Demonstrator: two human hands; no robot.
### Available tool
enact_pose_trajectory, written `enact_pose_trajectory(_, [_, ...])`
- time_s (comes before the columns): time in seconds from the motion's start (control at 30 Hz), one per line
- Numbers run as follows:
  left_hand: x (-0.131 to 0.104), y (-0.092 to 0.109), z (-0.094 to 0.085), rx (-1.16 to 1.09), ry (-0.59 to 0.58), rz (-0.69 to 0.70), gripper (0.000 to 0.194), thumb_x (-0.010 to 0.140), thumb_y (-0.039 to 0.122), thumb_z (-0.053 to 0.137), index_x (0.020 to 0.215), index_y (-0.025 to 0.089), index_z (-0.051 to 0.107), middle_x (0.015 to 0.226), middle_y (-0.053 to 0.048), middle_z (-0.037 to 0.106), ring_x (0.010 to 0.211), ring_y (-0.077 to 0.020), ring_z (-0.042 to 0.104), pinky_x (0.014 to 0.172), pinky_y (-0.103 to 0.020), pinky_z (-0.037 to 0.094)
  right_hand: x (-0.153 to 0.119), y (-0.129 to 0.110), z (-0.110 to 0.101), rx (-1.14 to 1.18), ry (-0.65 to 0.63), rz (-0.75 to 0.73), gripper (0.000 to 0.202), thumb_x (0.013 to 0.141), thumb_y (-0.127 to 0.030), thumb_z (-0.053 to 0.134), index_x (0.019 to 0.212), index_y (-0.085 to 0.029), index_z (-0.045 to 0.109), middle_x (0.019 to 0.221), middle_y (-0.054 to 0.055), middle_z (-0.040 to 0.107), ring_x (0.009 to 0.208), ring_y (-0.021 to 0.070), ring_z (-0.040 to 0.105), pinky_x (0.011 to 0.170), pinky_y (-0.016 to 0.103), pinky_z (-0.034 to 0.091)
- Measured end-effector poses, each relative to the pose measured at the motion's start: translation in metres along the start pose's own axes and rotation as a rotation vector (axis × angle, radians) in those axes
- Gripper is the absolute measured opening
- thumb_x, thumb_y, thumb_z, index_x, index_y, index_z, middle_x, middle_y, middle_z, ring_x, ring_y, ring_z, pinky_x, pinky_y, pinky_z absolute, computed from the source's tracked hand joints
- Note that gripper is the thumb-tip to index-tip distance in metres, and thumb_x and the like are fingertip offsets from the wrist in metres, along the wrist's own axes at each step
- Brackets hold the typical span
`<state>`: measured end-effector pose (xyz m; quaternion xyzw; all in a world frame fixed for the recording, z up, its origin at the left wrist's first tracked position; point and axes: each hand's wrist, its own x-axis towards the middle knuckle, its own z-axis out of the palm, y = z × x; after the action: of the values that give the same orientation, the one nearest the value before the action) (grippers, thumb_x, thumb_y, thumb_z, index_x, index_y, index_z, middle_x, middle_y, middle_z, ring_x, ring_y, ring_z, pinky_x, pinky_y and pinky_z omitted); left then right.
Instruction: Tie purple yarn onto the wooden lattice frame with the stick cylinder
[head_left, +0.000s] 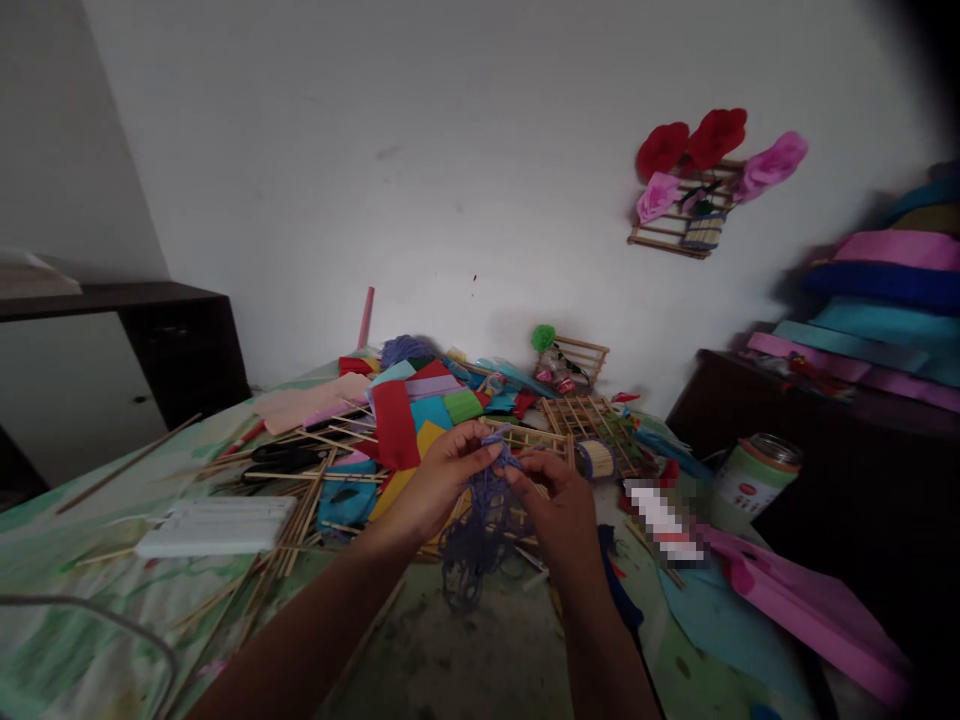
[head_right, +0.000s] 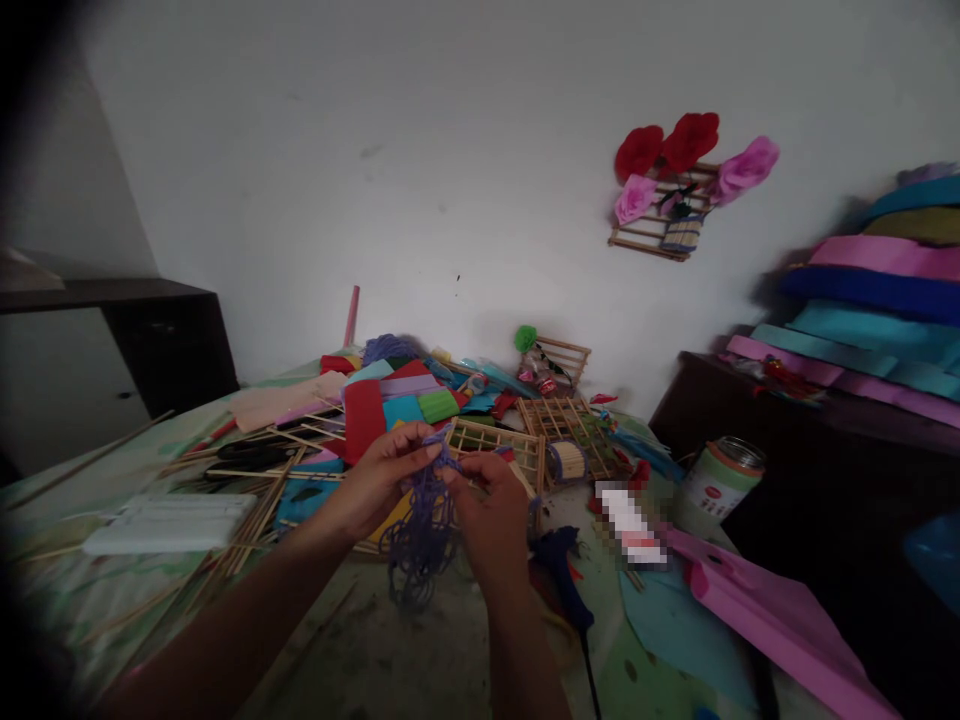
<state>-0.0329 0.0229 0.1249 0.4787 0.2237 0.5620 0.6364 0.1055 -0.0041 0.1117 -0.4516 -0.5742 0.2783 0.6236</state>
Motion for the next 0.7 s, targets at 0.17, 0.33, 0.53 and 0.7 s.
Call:
enact_pose_trajectory(0.17, [0.002,0.003,-0.002,-0.064,0.06,-0.025,0.028,0.063,0.021,0.077,0.08,0.013,0.056,0.061,0.006,0.048,0.048,-0.0029,0.039,0.046,-0.016,0.027,0.001,-0.005,-0.005,0.486,0.035,0.261,0.018,0.063,-0.032,0.072,0.068,-0.018,0.062,0.065,-0.001,0.061,0.06,0.0131,0.054,0.059,0.026,0.043])
enact_pose_trajectory(0.33, [0.007,0.008,-0.01,-0.094,0.101,-0.005,0.027,0.063,0.02,0.076,0.078,0.013,0.055,0.059,0.006,0.045,0.041,0.0003,0.03,0.041,-0.015,0.016,0.006,-0.016,-0.019,0.849,0.084,0.356,0.025,0.063,-0.03,0.07,0.06,-0.02,0.047,0.054,-0.006,0.046,0.05,0.0093,0.047,0.052,0.024,0.043])
enact_pose_trajectory(0.53, [0.014,0.013,-0.022,-0.13,0.138,0.067,0.029,0.063,0.024,0.076,0.073,0.013,0.051,0.056,0.006,0.044,0.04,0.0001,0.03,0.039,-0.014,0.016,0.011,-0.011,-0.041,0.871,0.279,0.297,0.026,0.068,-0.024,0.066,0.064,-0.019,0.041,0.047,-0.012,0.027,0.036,0.0024,0.019,0.039,0.016,0.026])
enact_pose_trajectory(0.7, [0.015,0.013,-0.024,-0.122,0.131,0.07,0.029,0.067,0.028,0.074,0.07,0.014,0.049,0.053,0.006,0.044,0.039,0.0003,0.029,0.039,-0.013,0.018,0.013,-0.006,-0.042,0.563,0.402,0.189,0.026,0.069,-0.038,0.067,0.066,-0.019,0.05,0.045,-0.01,0.035,0.036,0.0038,0.024,0.036,0.017,0.016])
